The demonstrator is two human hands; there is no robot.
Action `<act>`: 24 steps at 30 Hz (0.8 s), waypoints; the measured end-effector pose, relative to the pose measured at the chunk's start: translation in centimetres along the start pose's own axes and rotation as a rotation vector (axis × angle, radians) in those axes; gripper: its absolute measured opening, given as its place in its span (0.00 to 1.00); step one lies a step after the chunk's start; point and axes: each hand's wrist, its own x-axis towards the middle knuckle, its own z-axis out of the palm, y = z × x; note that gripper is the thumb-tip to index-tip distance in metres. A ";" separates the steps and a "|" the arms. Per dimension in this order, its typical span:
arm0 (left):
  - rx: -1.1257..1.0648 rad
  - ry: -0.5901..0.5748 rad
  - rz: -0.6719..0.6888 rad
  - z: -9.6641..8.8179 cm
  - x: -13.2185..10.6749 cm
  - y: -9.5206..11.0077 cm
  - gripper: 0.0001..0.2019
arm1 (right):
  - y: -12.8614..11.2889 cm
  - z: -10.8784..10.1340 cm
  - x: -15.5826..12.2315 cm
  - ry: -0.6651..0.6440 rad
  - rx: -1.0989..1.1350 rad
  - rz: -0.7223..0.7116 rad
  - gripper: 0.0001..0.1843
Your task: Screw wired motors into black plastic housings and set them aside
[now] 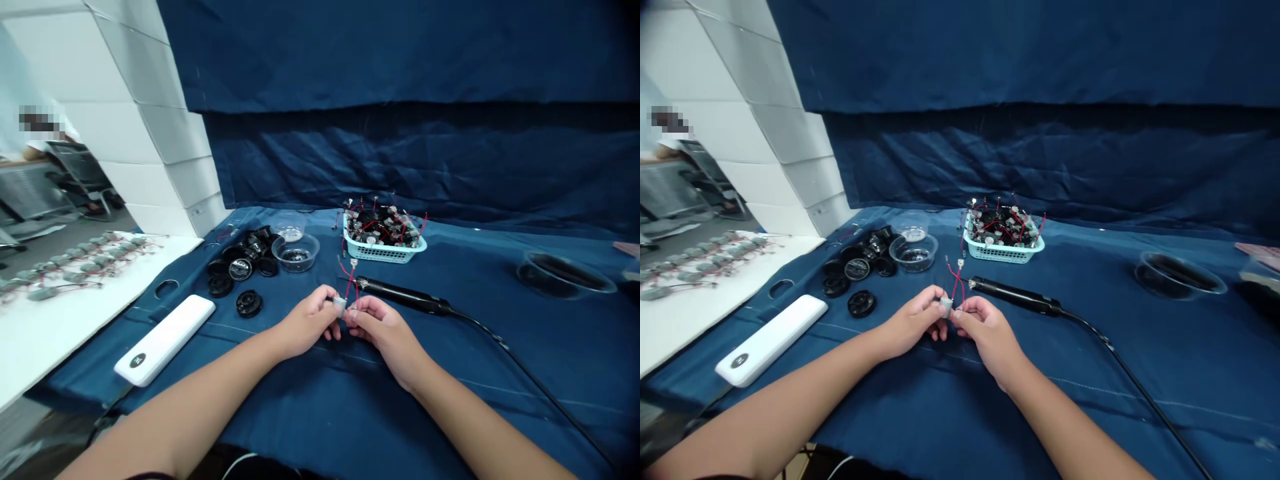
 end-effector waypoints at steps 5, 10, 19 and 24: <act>-0.069 0.175 0.089 -0.7 0.4 0.4 0.19 | 1.1 -1.1 1.0 0.090 -0.096 -0.027 0.20; -0.309 0.280 0.130 -2.0 0.6 1.7 0.23 | 0.8 -1.1 0.8 0.037 -0.203 -0.040 0.16; -0.499 0.432 0.267 -4.9 1.6 3.0 0.29 | -1.3 0.7 -1.2 -0.162 -0.768 -0.259 0.15; -0.150 0.577 0.472 -5.1 0.9 3.5 0.20 | -6.2 0.2 6.3 0.008 -0.869 -0.344 0.18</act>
